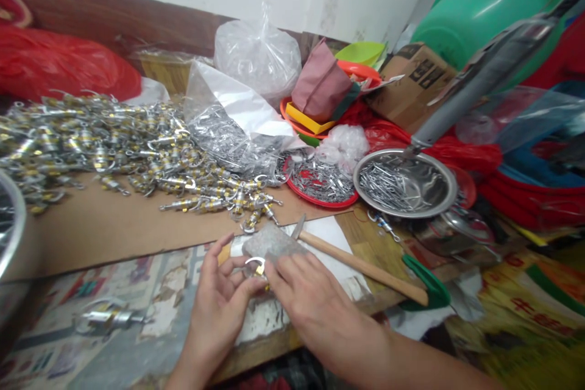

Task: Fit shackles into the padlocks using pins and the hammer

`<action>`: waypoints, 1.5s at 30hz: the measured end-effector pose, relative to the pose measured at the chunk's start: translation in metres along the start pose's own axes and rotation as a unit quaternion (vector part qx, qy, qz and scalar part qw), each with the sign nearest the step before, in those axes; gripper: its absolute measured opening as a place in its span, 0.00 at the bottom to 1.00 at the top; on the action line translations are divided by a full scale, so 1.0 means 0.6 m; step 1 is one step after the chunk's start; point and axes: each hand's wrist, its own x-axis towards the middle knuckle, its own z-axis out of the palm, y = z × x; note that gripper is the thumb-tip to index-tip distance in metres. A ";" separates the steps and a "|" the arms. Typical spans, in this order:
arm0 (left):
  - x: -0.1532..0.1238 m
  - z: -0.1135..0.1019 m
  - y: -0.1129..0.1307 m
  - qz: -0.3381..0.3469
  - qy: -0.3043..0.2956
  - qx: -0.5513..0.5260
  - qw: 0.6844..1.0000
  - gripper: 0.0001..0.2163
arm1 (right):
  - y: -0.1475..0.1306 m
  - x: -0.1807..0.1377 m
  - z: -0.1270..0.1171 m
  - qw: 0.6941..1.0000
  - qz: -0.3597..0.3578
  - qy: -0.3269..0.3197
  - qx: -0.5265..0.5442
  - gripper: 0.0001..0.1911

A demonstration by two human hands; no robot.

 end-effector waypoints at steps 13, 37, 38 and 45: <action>0.000 -0.003 -0.003 -0.010 -0.007 0.002 1.000 0.31 | 0.111 -0.048 0.051 0.964 0.187 0.147 0.120 0.17; -0.001 0.003 0.002 -0.019 -0.002 -0.006 1.000 0.34 | 0.058 -0.076 0.002 0.983 0.068 0.155 0.075 0.27; -0.001 0.002 0.002 -0.019 -0.002 -0.003 1.000 0.34 | 0.062 -0.074 0.005 0.982 0.079 0.146 0.085 0.26; -0.016 -0.030 0.014 0.056 0.037 0.224 0.972 0.07 | 0.142 -0.065 0.048 0.942 0.246 0.114 0.198 0.19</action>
